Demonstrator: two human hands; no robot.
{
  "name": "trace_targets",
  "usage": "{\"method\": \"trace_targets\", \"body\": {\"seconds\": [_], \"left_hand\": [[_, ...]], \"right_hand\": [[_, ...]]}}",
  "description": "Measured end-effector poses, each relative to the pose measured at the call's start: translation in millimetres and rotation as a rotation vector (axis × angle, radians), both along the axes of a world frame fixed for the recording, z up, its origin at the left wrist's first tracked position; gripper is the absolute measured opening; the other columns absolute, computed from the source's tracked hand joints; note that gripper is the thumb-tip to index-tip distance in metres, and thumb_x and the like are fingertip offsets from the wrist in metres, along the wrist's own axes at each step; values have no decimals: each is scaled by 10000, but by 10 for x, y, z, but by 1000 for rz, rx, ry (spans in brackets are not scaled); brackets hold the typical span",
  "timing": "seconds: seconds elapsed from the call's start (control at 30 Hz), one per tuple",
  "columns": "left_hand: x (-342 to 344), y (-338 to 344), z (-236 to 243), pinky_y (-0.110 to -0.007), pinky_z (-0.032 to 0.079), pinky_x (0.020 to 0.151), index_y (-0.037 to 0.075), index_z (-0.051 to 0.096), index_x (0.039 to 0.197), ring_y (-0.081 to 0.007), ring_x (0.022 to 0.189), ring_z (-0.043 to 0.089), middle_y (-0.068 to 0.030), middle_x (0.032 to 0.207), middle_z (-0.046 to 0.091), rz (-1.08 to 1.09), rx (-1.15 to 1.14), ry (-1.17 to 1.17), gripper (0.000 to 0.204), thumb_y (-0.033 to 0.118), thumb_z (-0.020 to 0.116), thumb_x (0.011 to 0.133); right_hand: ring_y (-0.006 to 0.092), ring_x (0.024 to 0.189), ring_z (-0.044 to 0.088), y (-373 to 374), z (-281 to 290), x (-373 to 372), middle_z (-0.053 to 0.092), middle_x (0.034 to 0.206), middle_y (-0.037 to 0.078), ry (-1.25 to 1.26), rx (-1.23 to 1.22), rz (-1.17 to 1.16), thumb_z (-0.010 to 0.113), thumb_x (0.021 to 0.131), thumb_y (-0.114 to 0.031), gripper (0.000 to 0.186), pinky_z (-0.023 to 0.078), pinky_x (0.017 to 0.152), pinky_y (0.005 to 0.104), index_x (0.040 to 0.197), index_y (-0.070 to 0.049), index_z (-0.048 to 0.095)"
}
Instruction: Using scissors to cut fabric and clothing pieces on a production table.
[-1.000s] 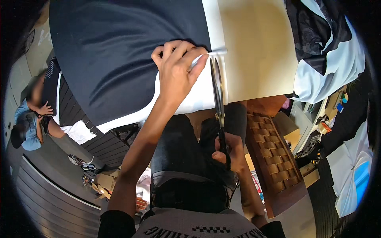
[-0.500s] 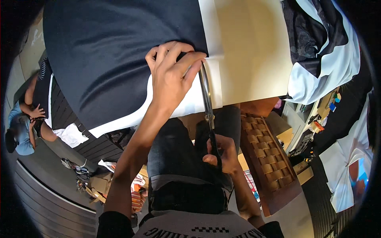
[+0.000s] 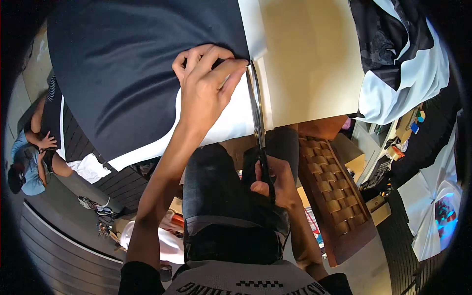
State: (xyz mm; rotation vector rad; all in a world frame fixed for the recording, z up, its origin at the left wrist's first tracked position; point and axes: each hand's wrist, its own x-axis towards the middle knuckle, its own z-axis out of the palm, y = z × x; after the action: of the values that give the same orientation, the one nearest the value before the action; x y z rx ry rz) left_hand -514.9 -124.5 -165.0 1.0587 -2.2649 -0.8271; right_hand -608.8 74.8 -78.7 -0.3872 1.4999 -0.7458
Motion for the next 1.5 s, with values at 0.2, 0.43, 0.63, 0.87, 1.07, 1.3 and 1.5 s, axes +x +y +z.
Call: {"method": "trace_targets", "body": {"seconds": [0.2, 0.43, 0.63, 0.87, 1.07, 1.3, 1.5], "left_hand": [[-29, -34, 50, -392, 259, 918, 126, 711, 825, -136, 919, 483, 60, 886, 564, 18, -5, -65, 75, 146, 714, 753], [-57, -131, 51, -375, 270, 897, 120, 708, 817, -139, 866, 488, 55, 862, 568, 8, -35, -45, 59, 143, 709, 764], [-164, -220, 72, -307, 341, 801, 92, 708, 831, -142, 776, 500, 26, 838, 586, -2, -28, 81, 72, 122, 711, 765], [-204, -204, -76, -265, 395, 708, 74, 708, 833, -145, 698, 502, 14, 835, 601, 21, -101, 153, 80, 95, 714, 756], [-160, -218, -79, -265, 399, 688, 37, 712, 864, -169, 690, 500, -23, 848, 621, -12, -48, 190, 113, 69, 718, 756], [-58, -319, 54, -267, 388, 738, 46, 712, 870, -169, 745, 499, -12, 883, 609, -131, 156, 72, 107, 81, 709, 769], [-79, -256, -44, -269, 371, 780, 43, 709, 877, -169, 809, 495, -6, 929, 593, -157, 59, 52, 109, 103, 701, 786]], "right_hand": [[108, 514, 398, -10, 19, -26, 503, 601, -12, -48, 35, 4, 848, 662, -227, 351, 335, 508, 240, 712, -63, 541], [107, 566, 404, 134, 101, -33, 511, 637, 5, -141, 152, 23, 809, 616, -496, 523, 307, 544, 237, 740, -66, 540], [109, 572, 409, 165, 109, -22, 511, 647, 4, -140, 91, -52, 814, 613, -509, 545, 312, 549, 241, 754, -61, 539], [113, 580, 410, 2, -12, -66, 512, 656, 3, -106, 59, -22, 808, 619, -516, 545, 318, 564, 243, 752, -65, 532], [112, 588, 407, -110, -20, -108, 511, 664, 2, -67, 75, 31, 797, 629, -522, 542, 320, 573, 243, 748, -67, 527], [105, 575, 399, -198, -7, -90, 509, 651, 0, -46, 119, 49, 795, 630, -517, 535, 312, 555, 242, 744, -68, 529], [99, 551, 390, -242, 4, -126, 503, 623, -7, -1, 114, 30, 795, 632, -519, 533, 308, 539, 238, 729, -69, 528]]}}
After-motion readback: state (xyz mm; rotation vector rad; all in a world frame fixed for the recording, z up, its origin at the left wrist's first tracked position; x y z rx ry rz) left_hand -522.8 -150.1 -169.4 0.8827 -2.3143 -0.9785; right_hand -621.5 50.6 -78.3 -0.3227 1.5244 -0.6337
